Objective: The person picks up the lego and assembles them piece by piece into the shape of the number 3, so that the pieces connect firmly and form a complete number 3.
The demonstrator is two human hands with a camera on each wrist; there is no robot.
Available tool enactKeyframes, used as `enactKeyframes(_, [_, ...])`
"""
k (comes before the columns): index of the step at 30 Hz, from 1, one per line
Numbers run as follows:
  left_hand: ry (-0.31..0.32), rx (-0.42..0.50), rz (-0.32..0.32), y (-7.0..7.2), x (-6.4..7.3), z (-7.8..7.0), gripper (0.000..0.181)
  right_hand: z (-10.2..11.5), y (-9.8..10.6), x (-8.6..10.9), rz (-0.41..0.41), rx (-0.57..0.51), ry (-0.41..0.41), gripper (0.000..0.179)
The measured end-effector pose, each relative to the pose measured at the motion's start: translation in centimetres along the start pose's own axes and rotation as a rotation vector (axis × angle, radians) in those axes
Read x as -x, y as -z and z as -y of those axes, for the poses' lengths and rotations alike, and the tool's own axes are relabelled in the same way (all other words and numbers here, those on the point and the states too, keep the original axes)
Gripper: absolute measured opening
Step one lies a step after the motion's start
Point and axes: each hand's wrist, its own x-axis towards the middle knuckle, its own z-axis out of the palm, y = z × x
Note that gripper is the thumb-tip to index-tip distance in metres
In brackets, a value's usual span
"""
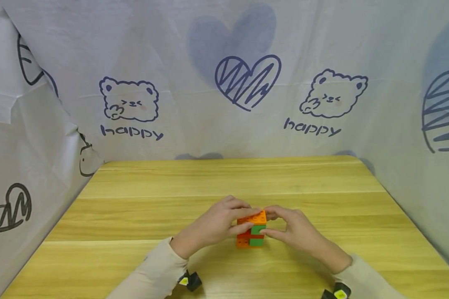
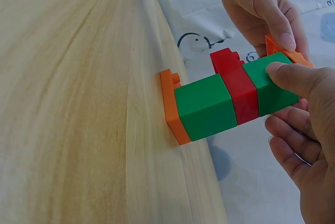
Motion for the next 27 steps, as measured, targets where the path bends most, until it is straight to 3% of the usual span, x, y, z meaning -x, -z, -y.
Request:
enactKeyframes(4, [-0.012,-0.018,0.014,0.01,-0.01,-0.01,0.037,0.10,0.02,-0.01,0.005,0.002,-0.007,0.042])
enactKeyframes(13, [-0.109,-0.148,0.007,0.29,-0.10,-0.24,0.036,0.20,-0.01,-0.05,0.010,0.010,-0.018,0.043])
enactKeyframes(21, [-0.179,-0.347,0.019,0.50,-0.06,-0.75,0.037,0.18,-0.03,-0.10,0.006,-0.004,0.003,0.041])
enactKeyframes(27, [-0.169,-0.387,0.039,0.64,-0.04,-0.90,0.037,0.28,0.02,-0.19,0.014,-0.001,-0.003,0.041])
